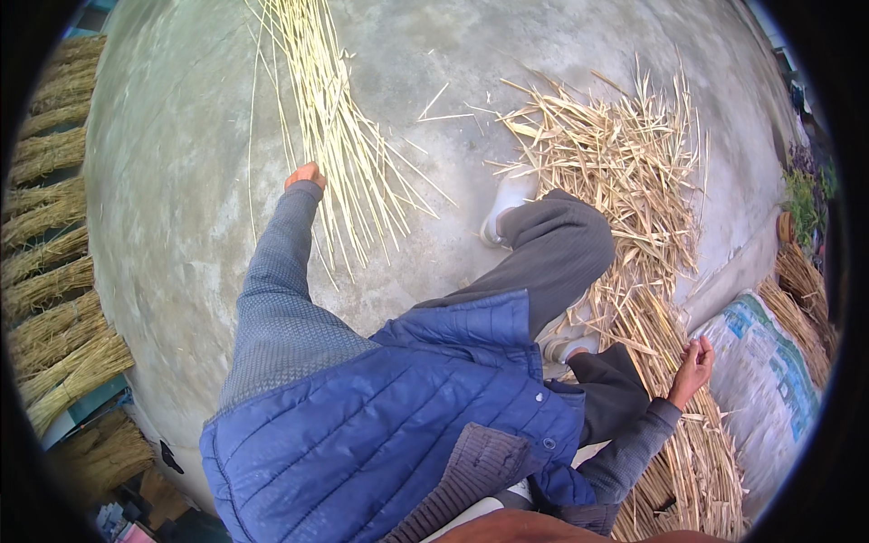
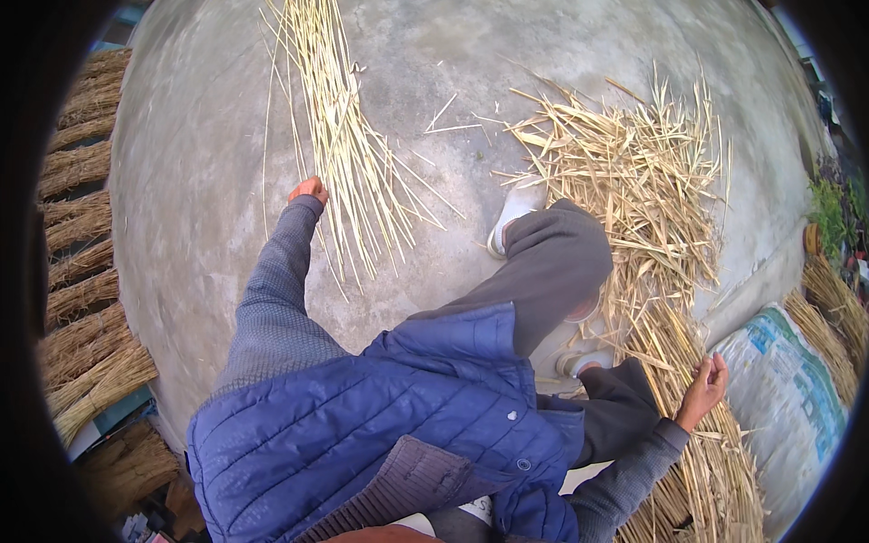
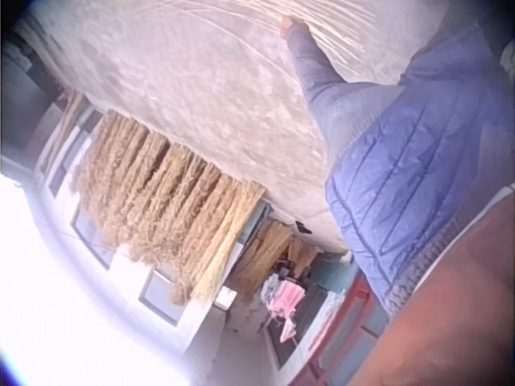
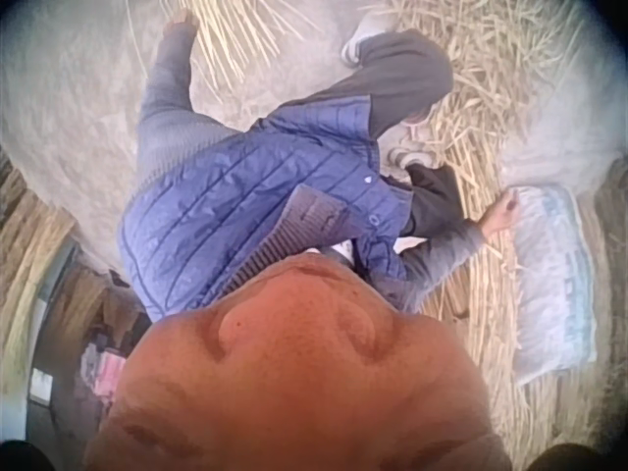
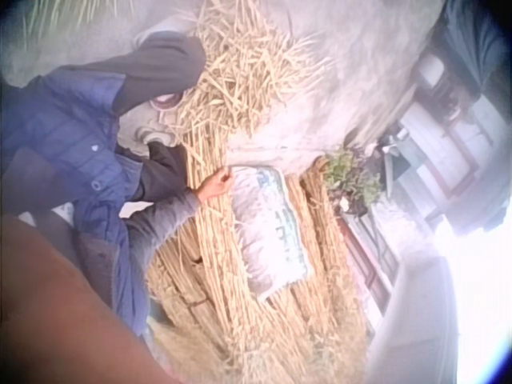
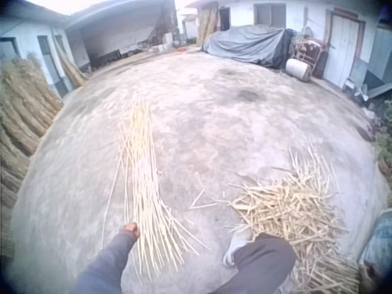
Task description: The person sits on the floor and repeatedly pulls thin strips from dried straw stalks by hand. The separated strips are placed into a pile on the left, while the remaining stalks are set aside on the right.
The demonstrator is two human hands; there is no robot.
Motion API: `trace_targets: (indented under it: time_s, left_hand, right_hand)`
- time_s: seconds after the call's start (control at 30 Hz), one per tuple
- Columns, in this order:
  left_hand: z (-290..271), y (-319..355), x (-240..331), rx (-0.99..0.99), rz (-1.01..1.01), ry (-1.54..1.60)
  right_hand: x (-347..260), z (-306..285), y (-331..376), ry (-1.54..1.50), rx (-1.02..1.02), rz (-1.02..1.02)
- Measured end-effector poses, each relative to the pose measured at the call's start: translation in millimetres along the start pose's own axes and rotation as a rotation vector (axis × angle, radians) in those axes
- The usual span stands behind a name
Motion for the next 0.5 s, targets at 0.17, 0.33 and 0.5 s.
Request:
trace_targets:
  time_s: [0.17,0.33,0.5]
  left_hand:
    - [15,-10,7,-0.111,0.144,-0.157]
    - [10,38,19,-0.224,0.394,-0.041]
    - [-3,59,11,-0.098,0.228,-0.049]
  right_hand:
    - [-6,-4,8,-0.032,-0.037,-0.007]
    - [-8,-9,10,-0.018,-0.039,0.072]
    - [-20,2,3,0.036,-0.05,-0.012]
Point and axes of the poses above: each hand's wrist, its own y-axis away from the middle knuckle, its own z-axis out of the palm, x = y × z, the point moved 1 cm from there along -y, towards the middle knuckle, and after that the axes turned 13 degrees about y, right-handed, at the moved point
